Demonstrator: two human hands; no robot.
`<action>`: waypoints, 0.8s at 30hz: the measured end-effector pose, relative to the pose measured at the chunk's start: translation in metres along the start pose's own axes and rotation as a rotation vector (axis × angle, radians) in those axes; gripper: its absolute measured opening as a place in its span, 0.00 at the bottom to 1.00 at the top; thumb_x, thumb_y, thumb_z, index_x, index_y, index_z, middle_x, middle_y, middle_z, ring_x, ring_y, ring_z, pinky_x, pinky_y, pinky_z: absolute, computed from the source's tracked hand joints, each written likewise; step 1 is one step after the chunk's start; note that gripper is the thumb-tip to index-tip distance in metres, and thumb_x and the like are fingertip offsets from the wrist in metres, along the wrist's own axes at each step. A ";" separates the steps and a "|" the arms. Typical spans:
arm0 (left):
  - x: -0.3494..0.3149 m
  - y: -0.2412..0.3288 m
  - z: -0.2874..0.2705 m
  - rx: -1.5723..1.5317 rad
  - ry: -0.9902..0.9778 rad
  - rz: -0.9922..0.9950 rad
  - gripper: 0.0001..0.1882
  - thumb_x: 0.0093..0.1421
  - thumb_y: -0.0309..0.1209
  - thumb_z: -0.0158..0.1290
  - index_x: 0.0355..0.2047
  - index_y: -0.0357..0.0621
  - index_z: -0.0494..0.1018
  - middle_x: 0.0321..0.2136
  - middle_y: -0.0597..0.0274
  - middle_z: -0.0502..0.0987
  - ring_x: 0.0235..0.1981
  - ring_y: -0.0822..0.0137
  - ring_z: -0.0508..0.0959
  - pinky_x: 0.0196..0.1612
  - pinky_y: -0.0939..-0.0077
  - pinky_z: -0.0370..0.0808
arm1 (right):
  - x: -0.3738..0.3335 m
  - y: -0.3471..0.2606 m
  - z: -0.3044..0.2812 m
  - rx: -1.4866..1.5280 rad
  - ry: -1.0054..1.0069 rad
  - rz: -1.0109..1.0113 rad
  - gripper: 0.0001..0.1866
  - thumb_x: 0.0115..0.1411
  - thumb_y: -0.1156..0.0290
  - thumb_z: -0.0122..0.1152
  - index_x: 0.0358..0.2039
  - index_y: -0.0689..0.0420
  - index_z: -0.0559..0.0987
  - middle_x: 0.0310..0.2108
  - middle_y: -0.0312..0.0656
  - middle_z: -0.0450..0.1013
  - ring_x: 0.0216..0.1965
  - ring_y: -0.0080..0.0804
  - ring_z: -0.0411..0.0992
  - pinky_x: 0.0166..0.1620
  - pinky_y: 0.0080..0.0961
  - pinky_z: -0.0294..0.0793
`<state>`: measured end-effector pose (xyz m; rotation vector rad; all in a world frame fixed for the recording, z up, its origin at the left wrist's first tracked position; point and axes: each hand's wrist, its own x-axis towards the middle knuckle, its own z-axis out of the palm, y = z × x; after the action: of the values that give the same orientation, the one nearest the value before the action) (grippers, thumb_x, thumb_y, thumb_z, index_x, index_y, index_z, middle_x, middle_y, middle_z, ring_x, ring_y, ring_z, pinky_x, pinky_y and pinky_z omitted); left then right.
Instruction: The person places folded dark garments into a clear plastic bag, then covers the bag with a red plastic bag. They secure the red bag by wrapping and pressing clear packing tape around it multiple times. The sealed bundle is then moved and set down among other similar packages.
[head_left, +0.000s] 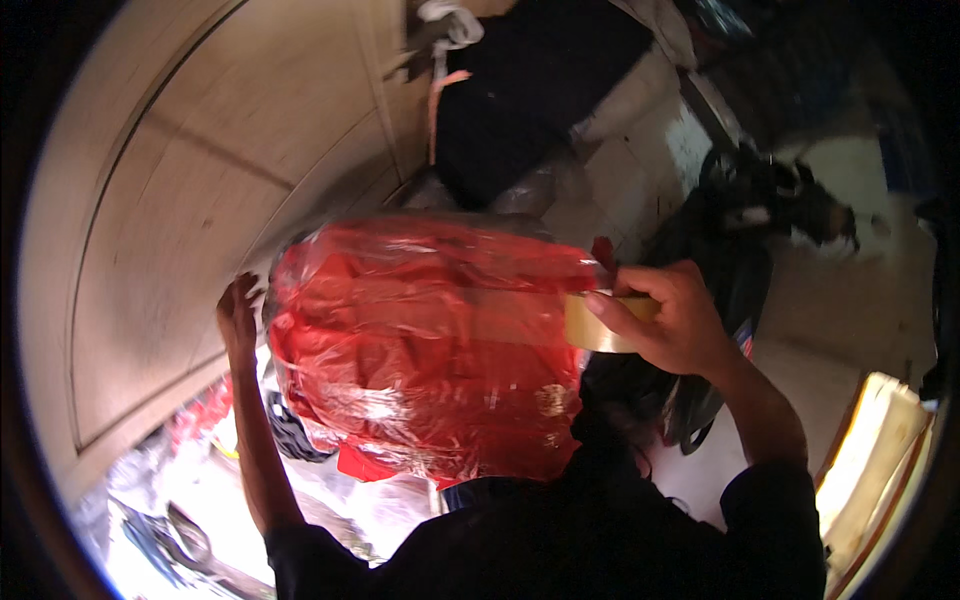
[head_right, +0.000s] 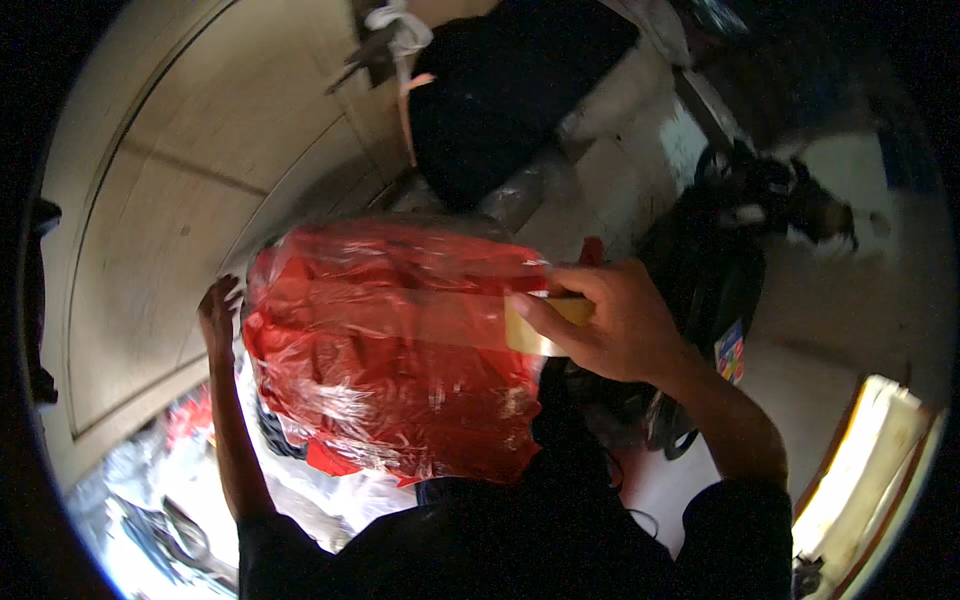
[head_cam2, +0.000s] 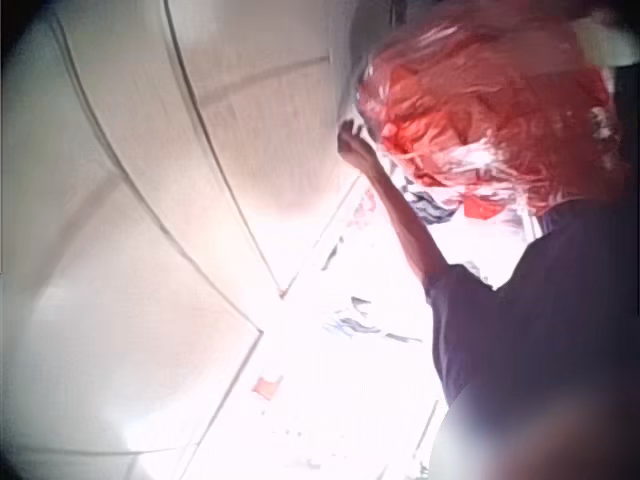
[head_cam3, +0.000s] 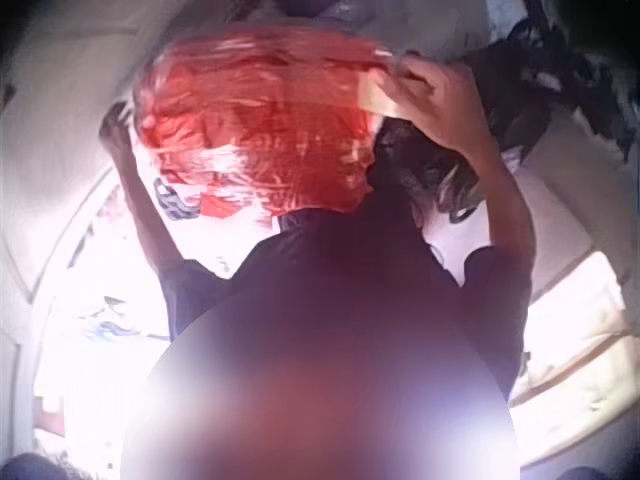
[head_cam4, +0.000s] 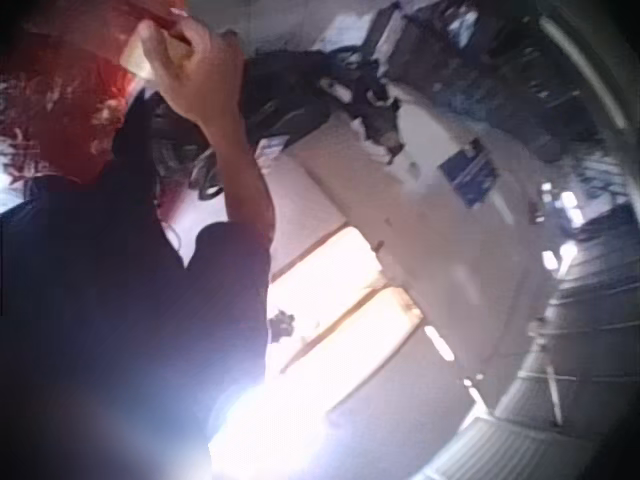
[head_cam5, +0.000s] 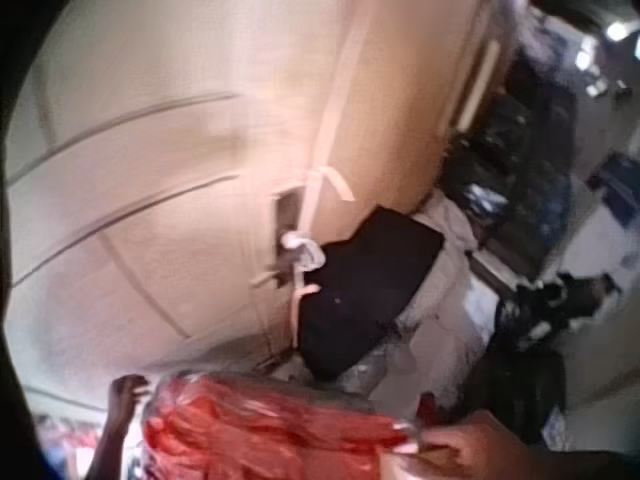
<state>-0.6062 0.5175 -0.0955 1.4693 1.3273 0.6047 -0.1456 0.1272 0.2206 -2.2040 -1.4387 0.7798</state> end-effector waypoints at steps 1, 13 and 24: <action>-0.026 0.047 0.018 0.213 0.116 0.384 0.27 0.82 0.44 0.45 0.64 0.32 0.77 0.61 0.43 0.82 0.61 0.53 0.81 0.65 0.59 0.75 | -0.007 0.013 -0.005 0.004 -0.008 0.005 0.23 0.73 0.52 0.68 0.27 0.57 0.85 0.20 0.41 0.79 0.21 0.31 0.81 0.29 0.30 0.79; -0.174 0.308 0.244 0.479 -0.219 0.856 0.26 0.76 0.42 0.54 0.64 0.32 0.75 0.65 0.39 0.76 0.69 0.42 0.74 0.72 0.48 0.68 | -0.051 0.256 0.021 0.235 0.282 0.042 0.28 0.78 0.52 0.60 0.24 0.59 0.82 0.17 0.43 0.75 0.17 0.32 0.75 0.24 0.34 0.71; -0.193 0.316 0.343 0.800 -0.590 1.178 0.02 0.64 0.23 0.67 0.36 0.40 0.83 0.33 0.56 0.86 0.35 0.56 0.88 0.34 0.65 0.84 | 0.017 0.329 0.099 0.191 0.020 0.274 0.25 0.79 0.52 0.54 0.31 0.55 0.85 0.21 0.43 0.78 0.24 0.37 0.79 0.34 0.39 0.77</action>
<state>-0.2281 0.2606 0.1169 2.8098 0.0720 0.2574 0.0265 0.0152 -0.0557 -2.2772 -1.0175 0.9396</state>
